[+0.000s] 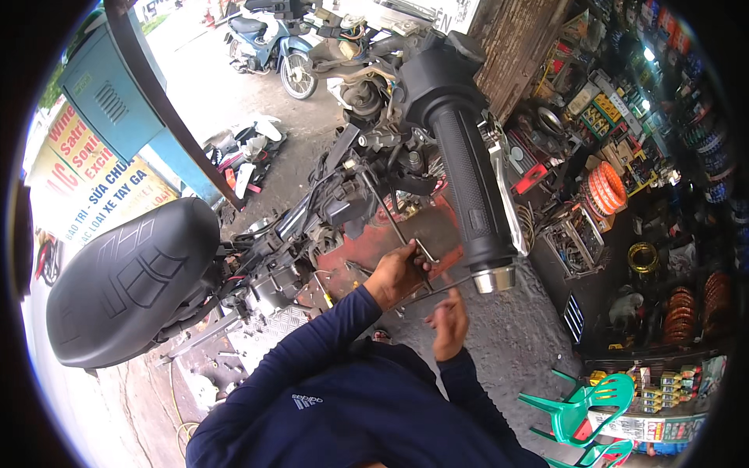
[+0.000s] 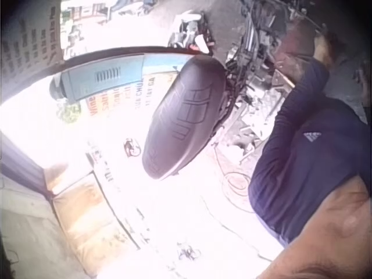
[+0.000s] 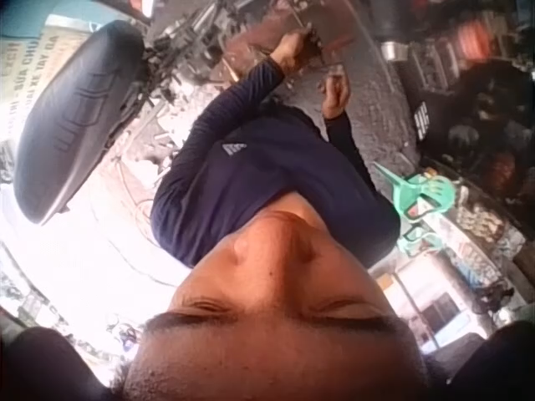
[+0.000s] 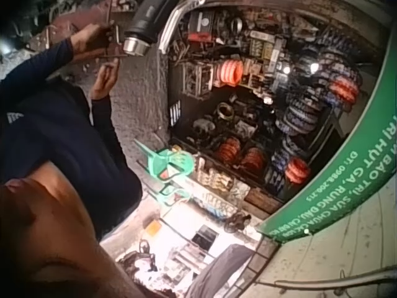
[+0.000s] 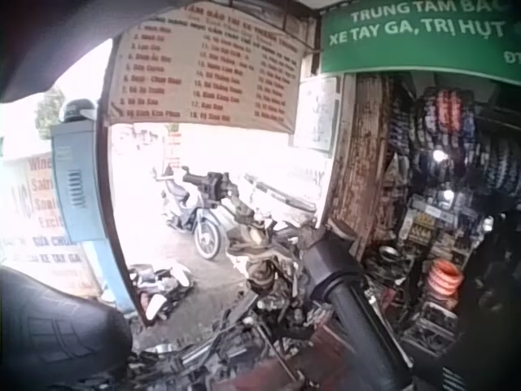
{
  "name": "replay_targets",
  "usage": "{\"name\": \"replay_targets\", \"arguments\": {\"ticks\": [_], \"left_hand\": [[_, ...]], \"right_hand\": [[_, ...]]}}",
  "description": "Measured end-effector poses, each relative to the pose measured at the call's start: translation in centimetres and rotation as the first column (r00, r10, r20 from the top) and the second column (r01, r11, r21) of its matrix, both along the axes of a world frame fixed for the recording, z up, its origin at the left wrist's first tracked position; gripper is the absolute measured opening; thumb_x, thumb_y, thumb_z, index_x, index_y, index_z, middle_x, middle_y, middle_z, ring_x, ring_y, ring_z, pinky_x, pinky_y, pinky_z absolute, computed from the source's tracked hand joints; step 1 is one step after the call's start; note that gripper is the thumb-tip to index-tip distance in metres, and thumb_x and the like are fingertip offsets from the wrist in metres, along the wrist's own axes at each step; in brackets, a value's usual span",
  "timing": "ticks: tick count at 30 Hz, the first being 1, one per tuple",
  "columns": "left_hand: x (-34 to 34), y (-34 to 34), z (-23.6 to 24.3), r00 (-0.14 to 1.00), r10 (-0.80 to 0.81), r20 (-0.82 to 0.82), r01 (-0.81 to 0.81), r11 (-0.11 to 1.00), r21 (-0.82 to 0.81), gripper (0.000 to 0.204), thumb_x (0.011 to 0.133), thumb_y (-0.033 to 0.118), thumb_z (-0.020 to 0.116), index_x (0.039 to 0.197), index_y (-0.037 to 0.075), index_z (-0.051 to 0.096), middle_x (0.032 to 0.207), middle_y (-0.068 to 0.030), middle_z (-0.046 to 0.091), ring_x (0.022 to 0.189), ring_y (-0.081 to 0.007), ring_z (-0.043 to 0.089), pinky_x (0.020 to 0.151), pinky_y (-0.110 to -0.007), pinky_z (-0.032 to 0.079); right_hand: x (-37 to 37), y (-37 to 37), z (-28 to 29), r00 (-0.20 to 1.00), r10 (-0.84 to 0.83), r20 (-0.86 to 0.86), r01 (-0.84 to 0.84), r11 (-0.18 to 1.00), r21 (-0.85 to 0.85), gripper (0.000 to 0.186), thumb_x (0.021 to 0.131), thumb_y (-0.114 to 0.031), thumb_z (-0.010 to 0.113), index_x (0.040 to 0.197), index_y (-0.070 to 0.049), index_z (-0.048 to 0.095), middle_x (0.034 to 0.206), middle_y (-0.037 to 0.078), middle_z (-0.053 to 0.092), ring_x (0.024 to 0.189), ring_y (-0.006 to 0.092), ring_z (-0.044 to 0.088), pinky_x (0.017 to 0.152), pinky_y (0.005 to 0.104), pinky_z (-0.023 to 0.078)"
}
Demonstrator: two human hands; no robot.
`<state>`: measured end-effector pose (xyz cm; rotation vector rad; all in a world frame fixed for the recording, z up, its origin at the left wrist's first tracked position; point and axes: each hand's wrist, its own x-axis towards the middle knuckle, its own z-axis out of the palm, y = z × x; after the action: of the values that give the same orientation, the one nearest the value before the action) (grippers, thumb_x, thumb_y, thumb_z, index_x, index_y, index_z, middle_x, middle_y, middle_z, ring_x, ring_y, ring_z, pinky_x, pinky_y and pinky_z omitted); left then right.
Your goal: Repairing and servicing various engine and body components of a motorcycle using hand tools.
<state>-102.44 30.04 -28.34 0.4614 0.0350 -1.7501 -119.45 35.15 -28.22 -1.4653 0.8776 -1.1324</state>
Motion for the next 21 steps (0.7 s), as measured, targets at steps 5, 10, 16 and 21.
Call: {"name": "replay_targets", "arguments": {"ticks": [5,10,16,21], "left_hand": [[0.0,-1.3,1.0,0.991,-0.085,-0.100,0.094,0.992,0.087,0.040,0.097,0.044,0.047,0.070,0.016,0.036,0.063,0.0022,0.030,0.054,-0.0128,0.032,0.055,-0.029,0.033],[-0.4,-2.1,-0.2,0.998,-0.039,-0.054,0.046,0.990,0.134,0.044,0.096,0.045,0.048,0.066,0.017,0.033,0.060,0.0033,0.026,0.051,-0.0109,0.026,0.048,-0.026,0.024],[-0.2,-2.9,-0.4,0.988,0.032,-0.152,-0.011,0.991,0.134,0.045,0.095,0.042,0.052,0.063,0.017,0.032,0.059,0.0042,0.026,0.049,-0.0098,0.025,0.044,-0.025,0.022],[-1.0,-3.4,2.2,0.986,0.090,-0.142,-0.057,0.974,0.220,0.044,0.094,0.037,0.056,0.062,0.017,0.034,0.057,0.0042,0.027,0.046,-0.0093,0.025,0.041,-0.024,0.020]], "right_hand": [[-1.6,0.9,-2.0,0.999,0.014,-0.048,0.007,0.912,0.411,0.018,0.086,-0.019,0.052,0.083,-0.001,0.054,0.119,0.029,0.058,0.071,0.0208,0.062,0.068,0.0298,0.049],[0.8,1.5,2.1,0.911,0.275,-0.308,-0.400,0.769,-0.498,0.019,0.091,-0.020,0.052,0.082,-0.003,0.055,0.082,0.009,0.060,0.057,0.0129,0.054,0.057,0.0254,0.047],[-1.2,0.2,1.9,0.968,0.161,-0.193,-0.186,0.975,-0.122,0.018,0.086,-0.019,0.056,0.082,-0.002,0.058,0.093,0.015,0.064,0.061,0.0182,0.059,0.060,0.0320,0.049],[-2.1,0.9,-2.4,0.952,0.186,-0.245,-0.120,0.958,0.260,0.018,0.085,-0.018,0.056,0.091,-0.002,0.061,0.107,0.019,0.065,0.070,0.0252,0.065,0.067,0.0344,0.050]]}}
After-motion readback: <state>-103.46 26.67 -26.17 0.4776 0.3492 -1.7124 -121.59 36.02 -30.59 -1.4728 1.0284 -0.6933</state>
